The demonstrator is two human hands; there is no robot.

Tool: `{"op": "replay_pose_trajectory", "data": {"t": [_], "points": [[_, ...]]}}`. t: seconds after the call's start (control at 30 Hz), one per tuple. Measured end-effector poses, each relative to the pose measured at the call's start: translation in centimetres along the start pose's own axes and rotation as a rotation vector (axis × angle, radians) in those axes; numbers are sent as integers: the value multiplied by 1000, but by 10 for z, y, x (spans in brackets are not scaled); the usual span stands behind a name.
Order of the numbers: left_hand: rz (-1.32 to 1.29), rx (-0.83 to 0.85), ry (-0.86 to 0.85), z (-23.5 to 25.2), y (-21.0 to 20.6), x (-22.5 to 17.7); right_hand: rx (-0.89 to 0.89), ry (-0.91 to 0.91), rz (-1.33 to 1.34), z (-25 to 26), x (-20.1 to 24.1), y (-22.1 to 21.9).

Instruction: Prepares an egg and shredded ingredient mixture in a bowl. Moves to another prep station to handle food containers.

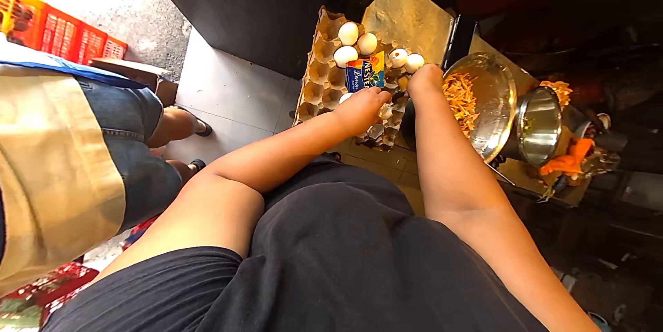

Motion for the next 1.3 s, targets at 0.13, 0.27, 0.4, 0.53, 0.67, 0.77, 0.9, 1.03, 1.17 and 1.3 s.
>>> {"op": "replay_pose_trajectory", "data": {"t": [0.13, 0.27, 0.4, 0.53, 0.67, 0.77, 0.9, 1.03, 1.17, 1.3], "points": [[-2, 5, -8, 5, 7, -2, 4, -17, 18, 5, -1, -4], [-8, -15, -38, 6, 6, -5, -7, -33, 46, 10, -2, -3], [-11, -5, -33, 6, 0, -1, -11, -18, 37, 10, -2, -3], [-13, -5, -38, 5, -1, 2, -4, -12, 21, 10, -2, -4], [-25, -11, -14, 7, 4, 3, 20, -34, -21, 6, 1, -3], [-14, -61, 40, 18, 15, 2, 30, -29, -12, 1, 2, 0], [104, -81, 103, 56, 33, 3, 54, -11, -34, 4, 2, -3], [323, -9, 104, 86, 40, 1, 78, 3, -120, 7, 2, -5], [466, 83, 102, 99, 34, 2, 91, -29, -98, 10, 3, -3], [501, 125, 111, 105, 24, 8, 92, -47, -107, 6, 4, -2]]}}
Point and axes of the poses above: each hand's wrist, its own z-axis towards the middle knuckle, its own y-axis out of the back of the hand, x = y × z, the point moved 7 cm from there along z, towards the middle knuckle, and after that the axes turned 8 degrees about z, right-handed, at the moved point
